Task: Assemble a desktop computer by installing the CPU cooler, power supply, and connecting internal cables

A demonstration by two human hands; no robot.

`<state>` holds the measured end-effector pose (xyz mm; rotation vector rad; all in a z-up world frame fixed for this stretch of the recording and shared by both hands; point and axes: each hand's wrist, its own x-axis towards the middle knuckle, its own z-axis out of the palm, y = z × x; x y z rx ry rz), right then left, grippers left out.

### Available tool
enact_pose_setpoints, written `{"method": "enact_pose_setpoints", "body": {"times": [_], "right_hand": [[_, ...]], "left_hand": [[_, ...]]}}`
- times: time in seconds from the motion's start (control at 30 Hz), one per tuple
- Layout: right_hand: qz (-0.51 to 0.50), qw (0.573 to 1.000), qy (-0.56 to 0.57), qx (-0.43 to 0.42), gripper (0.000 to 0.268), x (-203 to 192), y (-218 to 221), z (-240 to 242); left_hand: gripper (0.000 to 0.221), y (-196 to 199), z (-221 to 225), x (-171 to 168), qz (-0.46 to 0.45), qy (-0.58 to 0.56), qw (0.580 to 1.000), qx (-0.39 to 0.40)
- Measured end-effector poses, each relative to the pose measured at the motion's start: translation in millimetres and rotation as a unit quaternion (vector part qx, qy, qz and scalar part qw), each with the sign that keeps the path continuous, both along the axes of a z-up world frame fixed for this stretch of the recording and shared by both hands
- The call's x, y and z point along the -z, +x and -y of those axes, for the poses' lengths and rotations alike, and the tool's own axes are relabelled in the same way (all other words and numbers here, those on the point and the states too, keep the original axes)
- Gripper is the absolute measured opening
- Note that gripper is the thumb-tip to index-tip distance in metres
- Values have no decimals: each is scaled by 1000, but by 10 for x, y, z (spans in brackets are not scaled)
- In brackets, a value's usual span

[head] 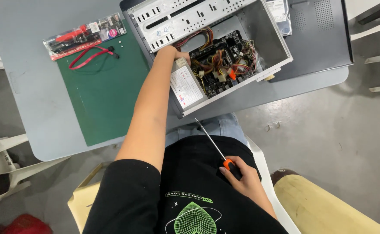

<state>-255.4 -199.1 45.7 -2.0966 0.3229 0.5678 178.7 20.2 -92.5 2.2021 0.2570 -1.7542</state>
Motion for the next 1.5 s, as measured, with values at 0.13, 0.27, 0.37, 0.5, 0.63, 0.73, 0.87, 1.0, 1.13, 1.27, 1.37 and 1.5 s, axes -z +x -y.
{"method": "enact_pose_setpoints", "body": {"times": [0.13, 0.27, 0.37, 0.5, 0.63, 0.73, 0.87, 1.0, 1.13, 1.27, 1.37, 1.5], "right_hand": [[-46, 998, -30, 2, 27, -97, 40, -43], [-54, 997, -61, -7, 31, -173, 63, -89], [72, 996, -36, -49, 31, 0, -10, -46], [108, 993, -27, -47, 39, 61, -48, -84], [108, 991, -53, -55, 45, 62, -39, -165], [83, 995, -51, -26, 42, 25, -13, -230], [91, 994, -51, -8, 36, 11, -4, -286], [75, 995, -68, -6, 35, 29, -3, -314], [83, 995, -50, 4, 34, 16, -7, -350], [106, 993, -39, 17, 33, 67, -17, -373], [107, 994, -28, 15, 31, 74, -27, -373], [120, 992, -19, 21, 32, 117, -46, -380]], "left_hand": [[29, 43, -17, 39, -16, -56, 996, 73], [50, 6, 7, -5, -7, -65, 992, 104], [38, 524, -43, 1378, 22, -186, 952, 242], [44, 330, -52, 842, 0, -100, 978, 184], [38, 181, -62, 410, 8, -22, 996, 88], [36, 144, -77, 343, 5, -20, 998, 63], [31, 184, -74, 400, 17, -18, 995, 97], [33, 236, -80, 527, 4, -21, 996, 86], [64, 182, -74, 426, 34, 25, 996, 81], [36, 203, -73, 445, 24, 3, 997, 75], [42, 269, -91, 583, 23, 23, 997, 75], [39, 241, -109, 518, 22, 19, 997, 65]]}}
